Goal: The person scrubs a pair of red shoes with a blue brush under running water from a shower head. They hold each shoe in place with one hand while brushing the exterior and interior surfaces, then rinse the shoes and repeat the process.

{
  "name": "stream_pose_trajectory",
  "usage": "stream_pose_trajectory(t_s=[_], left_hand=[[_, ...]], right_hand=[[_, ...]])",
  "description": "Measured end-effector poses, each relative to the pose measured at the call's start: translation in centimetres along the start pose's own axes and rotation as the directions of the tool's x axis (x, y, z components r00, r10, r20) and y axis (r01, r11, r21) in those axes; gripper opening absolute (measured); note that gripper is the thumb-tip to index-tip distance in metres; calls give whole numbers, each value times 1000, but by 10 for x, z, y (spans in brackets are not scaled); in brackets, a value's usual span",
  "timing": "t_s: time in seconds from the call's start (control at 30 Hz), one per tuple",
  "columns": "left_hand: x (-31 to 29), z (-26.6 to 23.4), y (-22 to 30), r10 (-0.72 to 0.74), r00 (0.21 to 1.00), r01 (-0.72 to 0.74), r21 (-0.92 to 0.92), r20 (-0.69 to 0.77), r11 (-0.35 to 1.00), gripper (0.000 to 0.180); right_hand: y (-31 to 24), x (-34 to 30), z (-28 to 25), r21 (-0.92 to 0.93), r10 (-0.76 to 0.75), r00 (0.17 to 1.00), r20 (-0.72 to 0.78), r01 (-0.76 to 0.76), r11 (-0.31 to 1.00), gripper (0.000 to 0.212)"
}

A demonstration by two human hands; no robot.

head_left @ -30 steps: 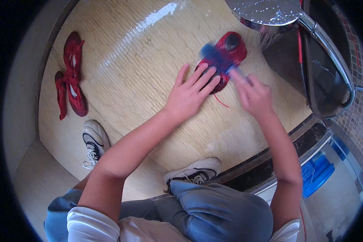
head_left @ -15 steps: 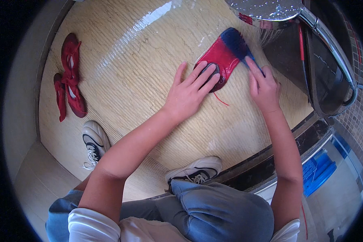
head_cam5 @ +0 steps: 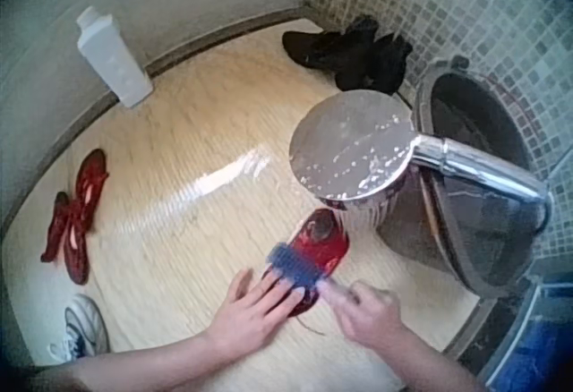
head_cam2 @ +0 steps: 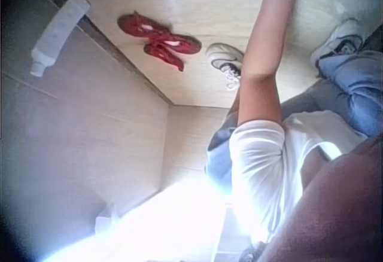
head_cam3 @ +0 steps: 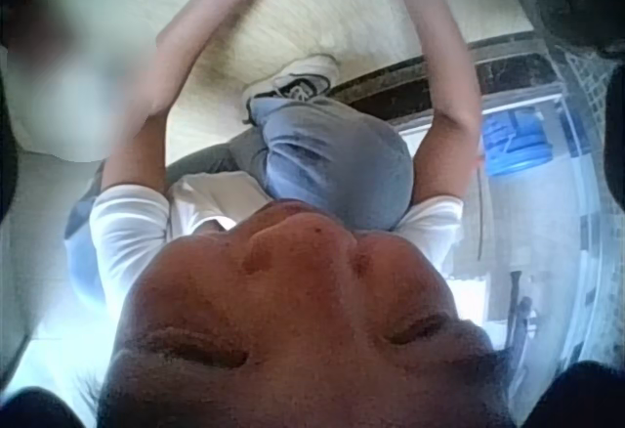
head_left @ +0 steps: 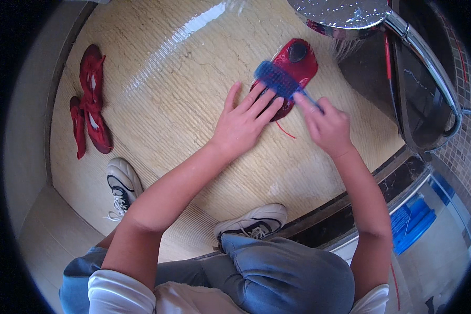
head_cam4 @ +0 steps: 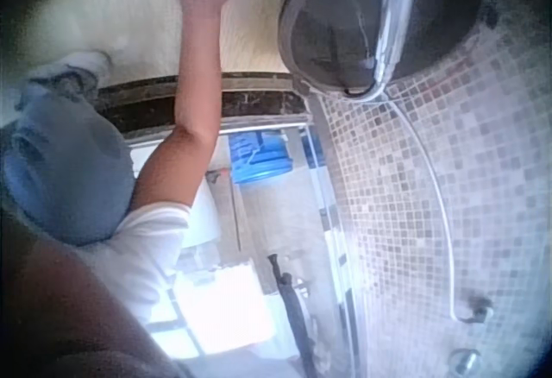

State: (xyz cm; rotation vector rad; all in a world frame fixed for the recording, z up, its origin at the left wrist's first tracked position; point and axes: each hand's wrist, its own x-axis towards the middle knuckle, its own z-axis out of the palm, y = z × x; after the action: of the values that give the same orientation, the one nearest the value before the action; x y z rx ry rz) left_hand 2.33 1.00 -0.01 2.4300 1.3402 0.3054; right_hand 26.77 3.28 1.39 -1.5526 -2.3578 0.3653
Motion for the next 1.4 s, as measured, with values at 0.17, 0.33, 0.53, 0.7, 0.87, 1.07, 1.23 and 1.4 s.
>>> stream_pose_trajectory(t_s=[0.17, 0.33, 0.53, 0.7, 0.87, 1.07, 1.23, 1.4], left_hand=[[3, -1, 2, 1, 1000, -1, 19, 1, 1000, 55], [-1, 1, 0, 3, 1000, -3, 25, 4, 1000, 55], [0, -1, 2, 9, 1000, -10, 33, 18, 999, 56], [-1, 1, -1, 7, 1000, -7, 29, 18, 1000, 56], [-1, 0, -1, 14, 1000, -14, 52, 6, 999, 56], [0, -1, 0, 18, 1000, -17, 40, -9, 999, 56], [-5, -2, 2, 13, 996, -7, 62, -88, 998, 49], [-26, -1, -5, 96, 992, -84, 135, -87, 987, 45]], right_hand=[[10, 12, 3, -14, 123, 986, -113, -125, 992, 48], [-1, 7, -3, 4, -54, 998, 13, 54, 999, 47], [20, 14, 5, 15, 164, 964, -210, -164, 986, 47], [4, 1, -2, -86, -27, 993, 113, 37, 996, 45], [26, 14, 3, 41, 85, 983, -163, -80, 996, 47], [8, -3, -2, -11, -34, 999, 35, 34, 999, 49], [8, 0, -1, 21, -50, 997, -50, 51, 998, 52], [14, -8, 1, -88, -112, 994, 2, 112, 990, 49]])
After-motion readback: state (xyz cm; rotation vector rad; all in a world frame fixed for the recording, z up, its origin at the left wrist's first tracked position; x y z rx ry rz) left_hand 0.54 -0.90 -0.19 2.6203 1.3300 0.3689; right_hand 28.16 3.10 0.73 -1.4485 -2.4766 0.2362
